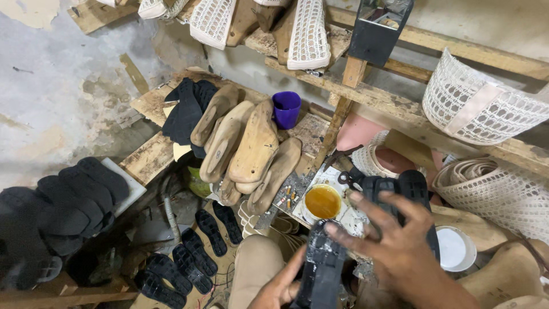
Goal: The person holds a black rubber shoe sole in one hand, dips their fingers into a cup of yellow adhesive, and spreads the glue by hand over the sole's surface. They work through several soles one at a time, setting finished soles on the workbench and picking up the next one.
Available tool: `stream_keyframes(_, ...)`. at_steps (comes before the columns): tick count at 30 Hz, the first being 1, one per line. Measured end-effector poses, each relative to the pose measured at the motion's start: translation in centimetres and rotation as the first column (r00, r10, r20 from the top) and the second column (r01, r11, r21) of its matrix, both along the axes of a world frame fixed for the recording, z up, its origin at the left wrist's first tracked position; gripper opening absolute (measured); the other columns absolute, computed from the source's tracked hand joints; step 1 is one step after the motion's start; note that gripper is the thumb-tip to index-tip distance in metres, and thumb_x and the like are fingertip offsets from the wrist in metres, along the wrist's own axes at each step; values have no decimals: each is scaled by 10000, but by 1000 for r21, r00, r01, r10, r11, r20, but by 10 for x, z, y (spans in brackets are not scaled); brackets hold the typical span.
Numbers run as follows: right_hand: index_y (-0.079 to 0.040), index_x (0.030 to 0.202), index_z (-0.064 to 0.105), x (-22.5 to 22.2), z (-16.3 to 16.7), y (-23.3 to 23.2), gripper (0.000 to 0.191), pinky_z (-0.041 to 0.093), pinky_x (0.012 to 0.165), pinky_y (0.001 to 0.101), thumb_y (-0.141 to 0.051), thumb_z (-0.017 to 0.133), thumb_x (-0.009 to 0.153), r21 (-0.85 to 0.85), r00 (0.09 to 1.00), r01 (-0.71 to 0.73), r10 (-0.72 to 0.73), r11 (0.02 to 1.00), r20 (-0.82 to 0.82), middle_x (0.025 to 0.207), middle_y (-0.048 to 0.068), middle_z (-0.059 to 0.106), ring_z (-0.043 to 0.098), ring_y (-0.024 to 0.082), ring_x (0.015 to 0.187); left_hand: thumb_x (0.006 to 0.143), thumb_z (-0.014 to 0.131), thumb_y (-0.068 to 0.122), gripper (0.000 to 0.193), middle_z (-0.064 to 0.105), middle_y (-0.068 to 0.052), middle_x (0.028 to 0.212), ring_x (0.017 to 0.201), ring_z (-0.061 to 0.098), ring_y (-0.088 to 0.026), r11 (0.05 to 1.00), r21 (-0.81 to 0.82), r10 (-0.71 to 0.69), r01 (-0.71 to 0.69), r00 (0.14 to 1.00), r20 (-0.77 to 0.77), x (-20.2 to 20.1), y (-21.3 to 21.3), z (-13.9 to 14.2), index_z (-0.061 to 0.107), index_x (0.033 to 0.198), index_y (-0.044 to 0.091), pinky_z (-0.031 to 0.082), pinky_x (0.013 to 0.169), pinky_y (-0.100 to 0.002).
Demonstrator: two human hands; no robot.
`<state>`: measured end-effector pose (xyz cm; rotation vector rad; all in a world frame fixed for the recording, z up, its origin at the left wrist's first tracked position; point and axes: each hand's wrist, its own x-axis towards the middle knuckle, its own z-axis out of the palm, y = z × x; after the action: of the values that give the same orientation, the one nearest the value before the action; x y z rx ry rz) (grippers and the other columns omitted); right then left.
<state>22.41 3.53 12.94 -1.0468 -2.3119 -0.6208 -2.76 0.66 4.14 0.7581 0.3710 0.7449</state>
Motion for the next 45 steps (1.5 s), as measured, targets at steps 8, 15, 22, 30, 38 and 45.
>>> stream_keyframes(8, -500, 1271, 676, 18, 7, -6, 568, 373, 988, 412, -150, 658, 824, 5, 994, -94, 93, 996, 58, 1379, -78, 550, 454, 265, 1174, 779, 889, 354, 1257, 485, -167, 1600, 1322, 622, -227, 1000, 26, 13, -13, 1000, -18, -14, 0, 9, 50, 1680, 104, 451, 1154, -368)
stream_keyframes(15, -512, 1244, 673, 17, 12, 3, 618, 368, 951, 507, -158, 699, 738, -39, 982, -171, 173, 985, 76, 1377, -50, 557, 458, 304, 1154, 735, 914, 439, 1337, 454, -145, 1612, 1356, 596, -222, 996, 84, 21, -20, 1000, -14, -11, 6, -11, 24, 1665, 79, 429, 1172, -366)
stream_keyframes(22, -535, 1310, 644, -13, 0, 3, 706, 330, 1001, 476, -65, 685, 784, 2, 983, -181, 181, 984, 19, 1497, -94, 507, 441, 273, 1237, 805, 877, 416, 1252, 489, -156, 1610, 1357, 612, -251, 981, 164, 82, -100, 991, 110, -5, 1, -5, 78, 1687, 24, 443, 1176, -378)
stream_keyframes(30, -328, 1347, 659, -26, -10, 12, 546, 313, 1059, 566, -130, 622, 839, -236, 981, -82, 37, 968, -189, 1545, 44, 476, 397, 369, 1333, 828, 665, -92, 754, 743, -223, 1177, 1073, 728, -249, 861, -85, 474, -501, 852, -221, -11, 9, 1, 372, 1516, 7, 565, 941, -380)
stream_keyframes(38, -194, 1300, 694, -23, -56, 69, 540, 233, 996, 696, -459, 646, 831, -426, 981, 194, -184, 884, 65, 1599, 109, 355, 287, 456, 1412, 835, 667, -57, 809, 742, -155, 1194, 1111, 714, -205, 868, 52, 490, -495, 833, -255, 1, 1, -1, 368, 1574, 79, 529, 986, -365)
stream_keyframes(45, -195, 1233, 768, -3, -59, 61, 372, 268, 989, 583, -359, 537, 991, -566, 962, 139, -246, 812, -118, 1296, -103, 611, 367, 329, 1407, 858, 695, 20, 795, 752, -158, 1225, 1180, 725, -226, 914, -98, 345, -394, 881, -325, -15, -6, 23, 399, 1590, 106, 519, 1042, -349)
